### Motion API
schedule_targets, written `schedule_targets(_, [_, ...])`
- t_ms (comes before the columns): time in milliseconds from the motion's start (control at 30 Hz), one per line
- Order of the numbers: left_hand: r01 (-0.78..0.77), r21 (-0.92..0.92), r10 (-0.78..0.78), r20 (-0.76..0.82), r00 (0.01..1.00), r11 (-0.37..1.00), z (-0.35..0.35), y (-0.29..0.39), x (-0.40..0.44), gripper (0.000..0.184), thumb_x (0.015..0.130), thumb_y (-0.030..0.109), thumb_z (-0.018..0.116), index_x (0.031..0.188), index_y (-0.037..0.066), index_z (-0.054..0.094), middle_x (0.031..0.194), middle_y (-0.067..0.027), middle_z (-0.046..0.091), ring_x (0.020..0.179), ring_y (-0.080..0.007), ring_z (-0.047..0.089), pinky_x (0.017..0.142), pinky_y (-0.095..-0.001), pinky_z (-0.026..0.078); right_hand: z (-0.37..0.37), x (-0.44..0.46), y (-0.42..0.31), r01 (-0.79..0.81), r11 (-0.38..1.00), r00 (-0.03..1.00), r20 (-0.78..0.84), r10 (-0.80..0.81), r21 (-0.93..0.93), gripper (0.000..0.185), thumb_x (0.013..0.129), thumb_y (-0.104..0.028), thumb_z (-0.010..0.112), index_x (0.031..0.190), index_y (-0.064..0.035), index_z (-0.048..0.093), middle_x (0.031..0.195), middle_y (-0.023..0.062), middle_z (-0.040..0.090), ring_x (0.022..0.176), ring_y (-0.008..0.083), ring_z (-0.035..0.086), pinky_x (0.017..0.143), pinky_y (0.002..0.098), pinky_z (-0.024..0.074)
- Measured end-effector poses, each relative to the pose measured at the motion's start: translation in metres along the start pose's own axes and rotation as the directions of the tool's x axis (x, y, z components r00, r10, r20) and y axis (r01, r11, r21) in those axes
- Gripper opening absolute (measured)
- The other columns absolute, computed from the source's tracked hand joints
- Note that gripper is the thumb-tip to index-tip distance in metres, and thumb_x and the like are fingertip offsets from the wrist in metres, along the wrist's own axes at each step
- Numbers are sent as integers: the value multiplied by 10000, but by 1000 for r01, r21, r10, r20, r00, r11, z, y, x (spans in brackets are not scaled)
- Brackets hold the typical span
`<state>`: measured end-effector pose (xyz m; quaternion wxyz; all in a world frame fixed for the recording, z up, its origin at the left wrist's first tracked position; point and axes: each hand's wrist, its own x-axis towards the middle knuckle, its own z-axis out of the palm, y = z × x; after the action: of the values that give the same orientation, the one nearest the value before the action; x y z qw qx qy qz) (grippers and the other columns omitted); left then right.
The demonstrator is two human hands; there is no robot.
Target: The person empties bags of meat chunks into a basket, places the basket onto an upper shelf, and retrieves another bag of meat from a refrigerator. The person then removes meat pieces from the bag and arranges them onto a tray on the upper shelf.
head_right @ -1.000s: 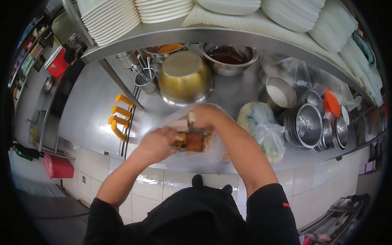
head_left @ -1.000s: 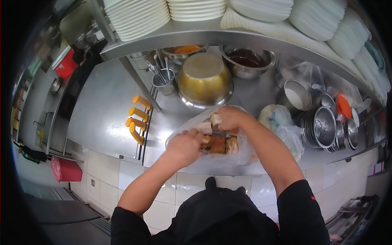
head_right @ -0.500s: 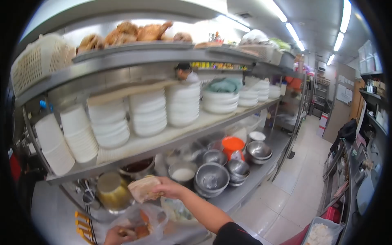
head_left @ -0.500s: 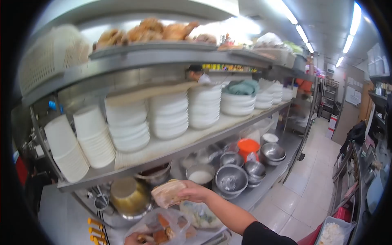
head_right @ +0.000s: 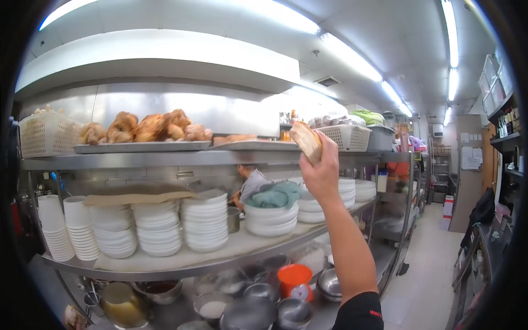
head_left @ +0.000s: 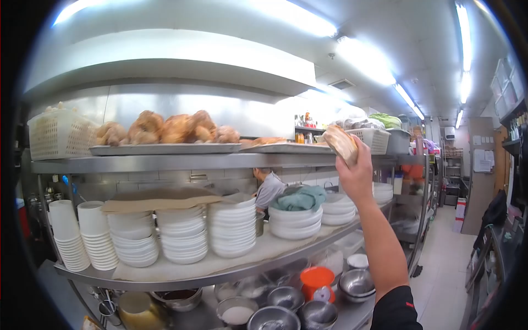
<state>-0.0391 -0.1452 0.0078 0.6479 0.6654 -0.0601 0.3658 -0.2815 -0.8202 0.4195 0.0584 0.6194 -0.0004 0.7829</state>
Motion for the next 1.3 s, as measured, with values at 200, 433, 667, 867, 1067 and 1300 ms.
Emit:
schedule_targets(200, [-333,735,345,143,928,591,52,99,-42,507,828,200,766,1276,46,587,1093,-178,651,929,-339,638,822,-386,523,43,68,94,-17,990,948,313,60,-137,559,779,-83,639,1321,-36,512,1205,228,558,1150,399,543,978,435,448])
schedule_targets(433, [-321,731,403,69,913,602,99,183,-64,497,797,177,792,1232,18,610,1095,-211,658,981,-353,638,869,-400,512,116,98,123,-34,984,786,604,134,-173,535,811,-119,663,1327,-95,524,1241,230,551,1171,381,554,1009,435,459])
schedule_targets(667, [-519,151,499,152,853,841,196,272,-48,644,794,28,776,1358,-11,467,1211,-159,588,1029,-259,624,870,-335,508,147,112,111,56,948,544,806,234,-313,373,831,-140,651,1196,-75,614,1164,175,635,1100,349,622,930,421,517])
schedule_targets(867, [-719,-87,693,366,621,690,275,343,-53,643,763,127,778,1326,30,482,1204,-154,594,1100,-263,595,905,-361,499,159,100,169,-13,935,679,683,269,-355,407,790,-226,700,1154,-53,648,1202,186,643,1083,328,642,905,401,533])
schedule_targets(1067, [-777,-357,854,249,456,519,363,413,-26,763,664,302,878,1255,34,476,1133,-190,619,984,-287,657,842,-367,537,122,125,174,-96,956,275,916,292,-276,804,654,-403,813,1338,-78,542,1357,157,538,1208,308,553,1038,393,445])
schedule_targets(1300, [-251,-827,716,235,658,503,481,495,-17,535,841,236,749,1228,-10,473,1122,-95,595,1011,-152,582,895,-297,484,157,96,162,-146,910,500,765,406,-387,672,692,-479,744,1219,-73,648,1262,195,616,1195,338,572,1034,404,459])
